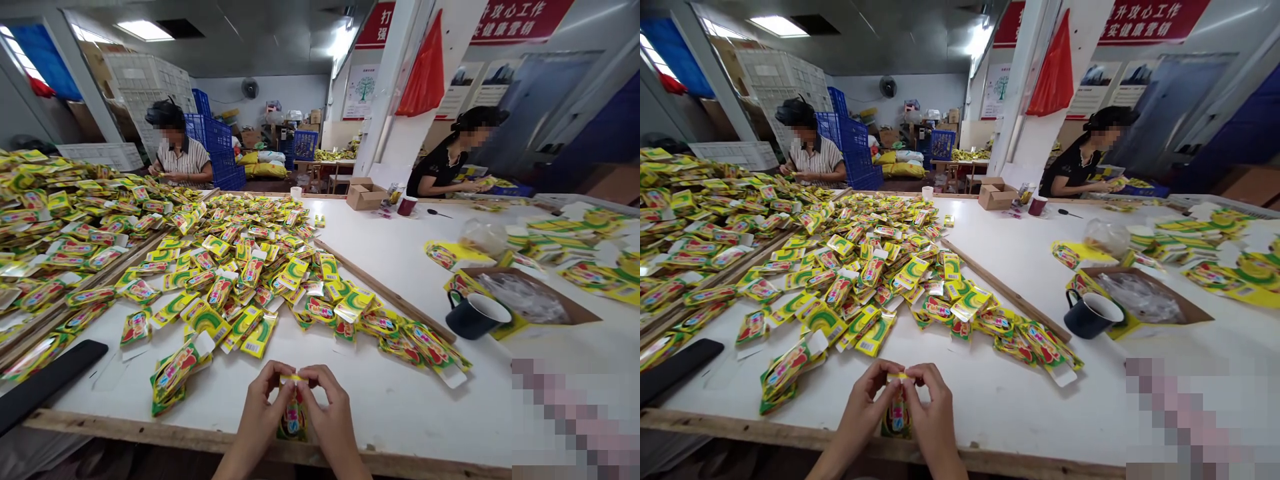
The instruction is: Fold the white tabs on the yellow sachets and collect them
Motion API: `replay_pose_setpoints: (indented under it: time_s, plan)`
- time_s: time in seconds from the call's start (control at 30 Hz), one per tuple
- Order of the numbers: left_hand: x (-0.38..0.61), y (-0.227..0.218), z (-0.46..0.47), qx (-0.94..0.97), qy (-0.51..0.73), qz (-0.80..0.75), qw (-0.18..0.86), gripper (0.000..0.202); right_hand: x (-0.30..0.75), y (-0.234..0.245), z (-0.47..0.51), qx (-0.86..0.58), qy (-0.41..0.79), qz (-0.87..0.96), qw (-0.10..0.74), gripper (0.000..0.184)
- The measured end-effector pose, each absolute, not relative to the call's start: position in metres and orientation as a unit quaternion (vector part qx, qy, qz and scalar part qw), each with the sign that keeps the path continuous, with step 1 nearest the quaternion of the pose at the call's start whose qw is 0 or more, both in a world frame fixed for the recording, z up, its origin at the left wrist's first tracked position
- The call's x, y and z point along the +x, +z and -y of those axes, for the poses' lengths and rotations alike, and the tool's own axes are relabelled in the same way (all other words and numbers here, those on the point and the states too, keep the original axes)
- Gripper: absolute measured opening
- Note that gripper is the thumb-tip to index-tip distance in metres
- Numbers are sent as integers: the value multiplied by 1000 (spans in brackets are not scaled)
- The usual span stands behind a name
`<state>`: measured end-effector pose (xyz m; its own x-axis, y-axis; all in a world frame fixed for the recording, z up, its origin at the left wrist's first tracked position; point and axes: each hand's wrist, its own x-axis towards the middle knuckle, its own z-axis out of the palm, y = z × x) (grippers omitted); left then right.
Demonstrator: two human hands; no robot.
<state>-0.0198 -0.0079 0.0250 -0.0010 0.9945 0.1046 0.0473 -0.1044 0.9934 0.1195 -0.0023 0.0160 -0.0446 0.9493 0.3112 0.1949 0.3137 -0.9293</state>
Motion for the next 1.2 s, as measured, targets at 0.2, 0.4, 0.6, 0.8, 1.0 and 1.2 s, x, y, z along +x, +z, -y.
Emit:
replay_pose_setpoints:
  time_s: [0.2,0.4,0.6,0.8,1.0,1.2]
  plan:
    - [-18,24,0,501,519,-515,464,14,116,23,-5,-492,373,612,494,11]
    - [-20,20,-5,484,517,-501,498,16,119,30,-12,-504,430,585,467,14]
    - [-29,19,-1,506,489,-482,522,20,126,29,-10,-475,456,597,458,18]
    - [-31,22,-1,514,483,-487,514,21,129,23,0,-446,474,607,457,17]
    - [-23,27,-4,514,479,-521,484,19,124,18,1,-476,460,578,478,22]
    - [-29,27,-2,500,481,-525,493,16,120,18,0,-472,476,581,461,16]
